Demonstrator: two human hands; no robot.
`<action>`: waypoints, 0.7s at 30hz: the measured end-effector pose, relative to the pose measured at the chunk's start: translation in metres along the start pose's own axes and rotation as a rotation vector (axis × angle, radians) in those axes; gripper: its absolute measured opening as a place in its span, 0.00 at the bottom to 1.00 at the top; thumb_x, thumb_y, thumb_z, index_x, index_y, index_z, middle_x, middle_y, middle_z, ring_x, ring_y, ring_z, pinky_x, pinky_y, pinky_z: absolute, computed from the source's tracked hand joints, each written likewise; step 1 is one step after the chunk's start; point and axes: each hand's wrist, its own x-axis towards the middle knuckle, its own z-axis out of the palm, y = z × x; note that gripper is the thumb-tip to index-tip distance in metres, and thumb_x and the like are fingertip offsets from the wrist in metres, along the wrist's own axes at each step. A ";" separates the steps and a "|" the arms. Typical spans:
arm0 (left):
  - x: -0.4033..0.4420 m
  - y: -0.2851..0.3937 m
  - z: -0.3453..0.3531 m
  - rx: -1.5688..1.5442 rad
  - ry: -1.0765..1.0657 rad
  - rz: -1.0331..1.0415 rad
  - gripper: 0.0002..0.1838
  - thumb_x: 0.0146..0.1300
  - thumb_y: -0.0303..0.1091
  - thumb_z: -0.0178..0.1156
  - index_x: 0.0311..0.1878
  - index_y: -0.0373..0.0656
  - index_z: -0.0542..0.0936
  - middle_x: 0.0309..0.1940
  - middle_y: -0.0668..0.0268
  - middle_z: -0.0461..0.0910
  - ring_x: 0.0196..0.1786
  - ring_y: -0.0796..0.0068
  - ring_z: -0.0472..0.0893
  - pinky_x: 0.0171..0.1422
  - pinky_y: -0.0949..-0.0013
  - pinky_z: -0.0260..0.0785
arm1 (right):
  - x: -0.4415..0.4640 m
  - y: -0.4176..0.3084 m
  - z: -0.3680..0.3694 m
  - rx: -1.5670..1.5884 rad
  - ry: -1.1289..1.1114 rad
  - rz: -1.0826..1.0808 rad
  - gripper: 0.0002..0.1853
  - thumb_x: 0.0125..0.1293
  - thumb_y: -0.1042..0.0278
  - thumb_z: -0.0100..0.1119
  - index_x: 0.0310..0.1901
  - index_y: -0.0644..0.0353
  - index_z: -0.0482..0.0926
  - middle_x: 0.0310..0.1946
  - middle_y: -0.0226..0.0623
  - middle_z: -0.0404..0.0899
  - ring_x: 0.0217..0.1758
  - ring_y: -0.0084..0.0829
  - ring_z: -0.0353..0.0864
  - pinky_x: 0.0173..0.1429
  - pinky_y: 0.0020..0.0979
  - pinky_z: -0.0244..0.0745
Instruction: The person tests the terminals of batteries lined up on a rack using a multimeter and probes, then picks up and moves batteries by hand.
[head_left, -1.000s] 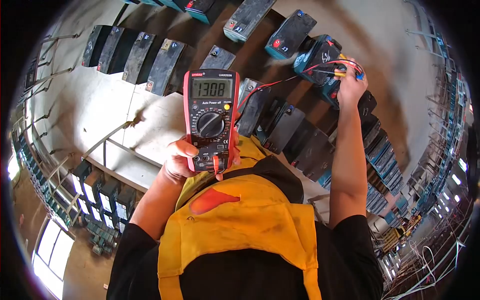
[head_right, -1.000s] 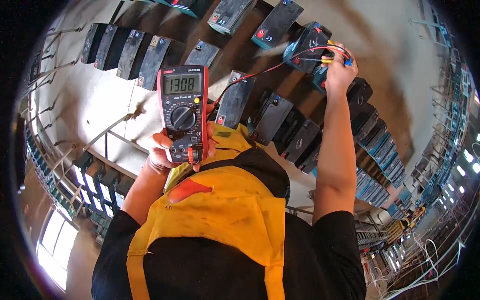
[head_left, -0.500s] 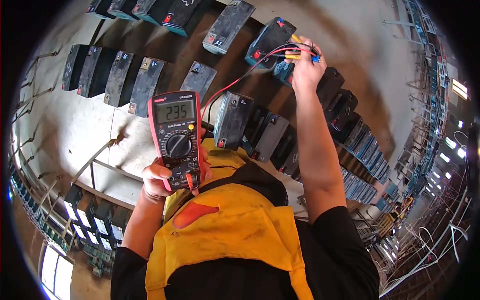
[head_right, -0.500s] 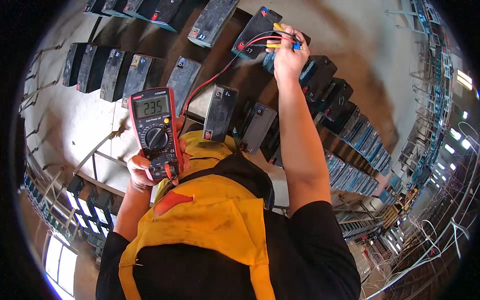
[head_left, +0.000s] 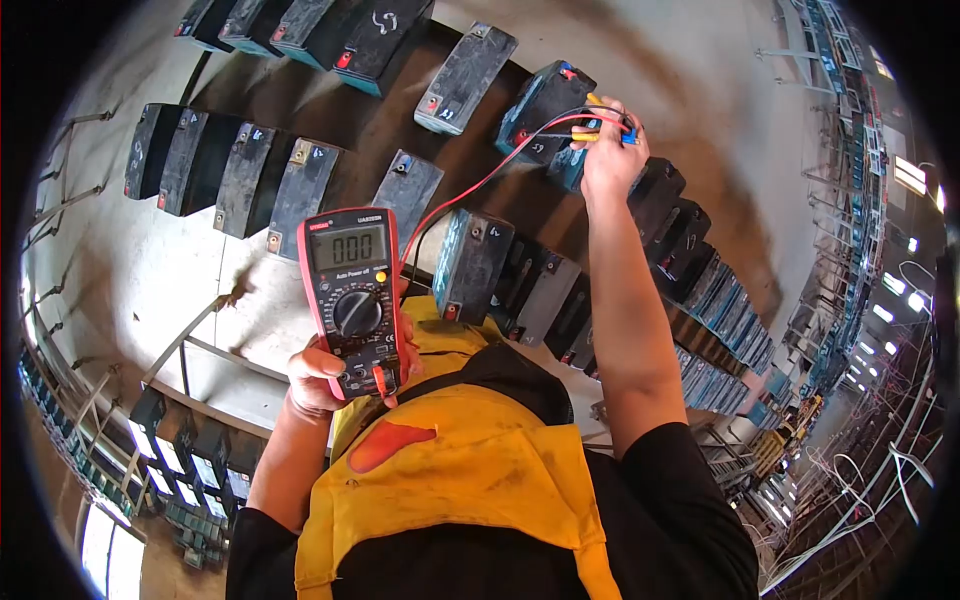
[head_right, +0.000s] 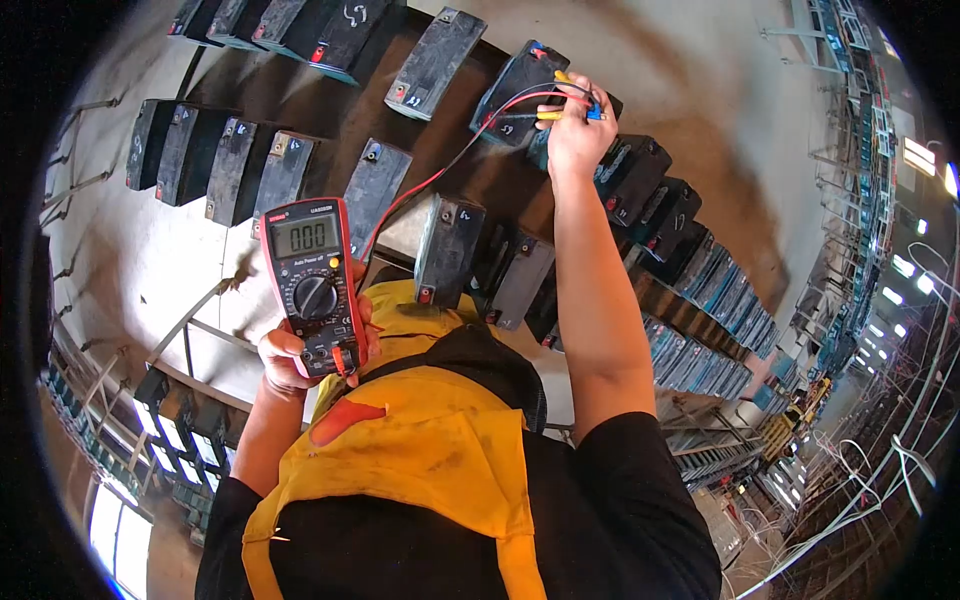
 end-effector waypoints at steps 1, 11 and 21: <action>0.000 0.001 0.000 0.004 -0.006 -0.005 0.66 0.41 0.35 0.70 0.90 0.34 0.54 0.62 0.38 0.82 0.53 0.30 0.89 0.39 0.41 0.94 | 0.000 -0.001 0.000 -0.009 0.004 0.001 0.17 0.88 0.58 0.62 0.59 0.67 0.83 0.46 0.45 0.92 0.27 0.35 0.92 0.25 0.32 0.87; -0.002 0.010 -0.007 0.083 -0.028 -0.021 0.66 0.40 0.39 0.70 0.90 0.33 0.58 0.61 0.42 0.83 0.59 0.34 0.89 0.51 0.47 0.91 | 0.002 -0.003 0.002 -0.079 0.027 0.048 0.15 0.88 0.60 0.61 0.58 0.67 0.82 0.47 0.45 0.93 0.27 0.34 0.92 0.24 0.31 0.86; -0.004 -0.008 -0.010 -0.105 -0.171 0.018 0.68 0.47 0.37 0.74 0.92 0.36 0.51 0.67 0.37 0.78 0.61 0.23 0.85 0.39 0.39 0.93 | 0.004 -0.002 0.008 -0.122 0.051 -0.005 0.09 0.85 0.77 0.56 0.58 0.71 0.83 0.46 0.48 0.93 0.27 0.37 0.92 0.25 0.32 0.87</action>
